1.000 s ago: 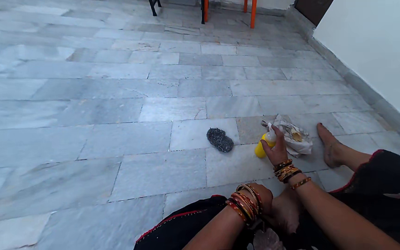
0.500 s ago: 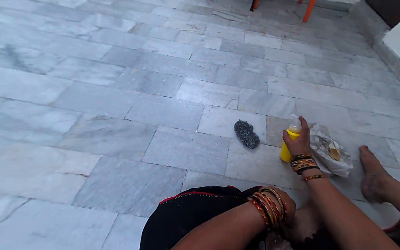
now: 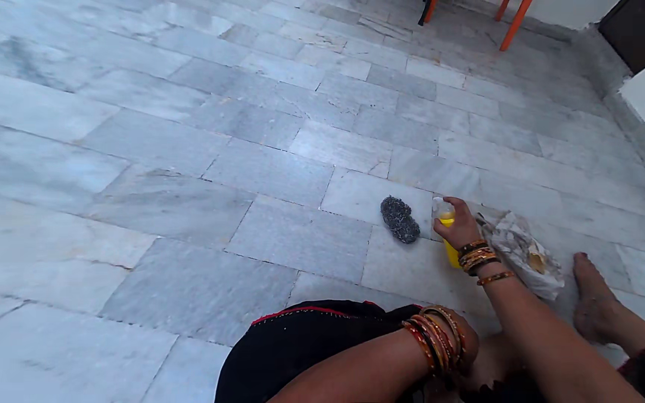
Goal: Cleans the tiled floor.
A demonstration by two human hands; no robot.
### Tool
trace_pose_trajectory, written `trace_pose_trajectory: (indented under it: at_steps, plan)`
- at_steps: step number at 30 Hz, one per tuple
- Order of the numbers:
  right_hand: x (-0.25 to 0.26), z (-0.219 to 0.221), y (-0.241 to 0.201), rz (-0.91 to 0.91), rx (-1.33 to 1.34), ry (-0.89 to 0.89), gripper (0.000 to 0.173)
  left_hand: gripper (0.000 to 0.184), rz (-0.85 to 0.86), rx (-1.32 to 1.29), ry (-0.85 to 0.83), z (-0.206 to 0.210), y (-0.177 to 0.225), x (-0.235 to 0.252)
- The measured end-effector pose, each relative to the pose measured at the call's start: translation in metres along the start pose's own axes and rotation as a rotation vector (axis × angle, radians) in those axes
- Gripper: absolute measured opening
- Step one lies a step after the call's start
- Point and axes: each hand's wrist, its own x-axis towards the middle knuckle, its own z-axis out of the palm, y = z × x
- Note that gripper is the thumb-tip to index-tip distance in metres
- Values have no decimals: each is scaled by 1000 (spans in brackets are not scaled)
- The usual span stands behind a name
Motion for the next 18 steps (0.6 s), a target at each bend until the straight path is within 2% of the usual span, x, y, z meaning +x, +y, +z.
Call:
trace_pose_trajectory:
  at_steps: [5,11,15,18]
  plan:
    - [0,2,11,-88,11,61,68,37,27,-7,51,2,-3,0]
    - [-16,4,12,-21,-139,-113,66,44,57,-7,112,3,-10,-4]
    - [-25,9,15,-127,-139,-116,63,47,80,-21,119,1,-9,-9]
    - [-34,10,18,-294,-87,-95,65,48,76,-51,118,0,-9,-14]
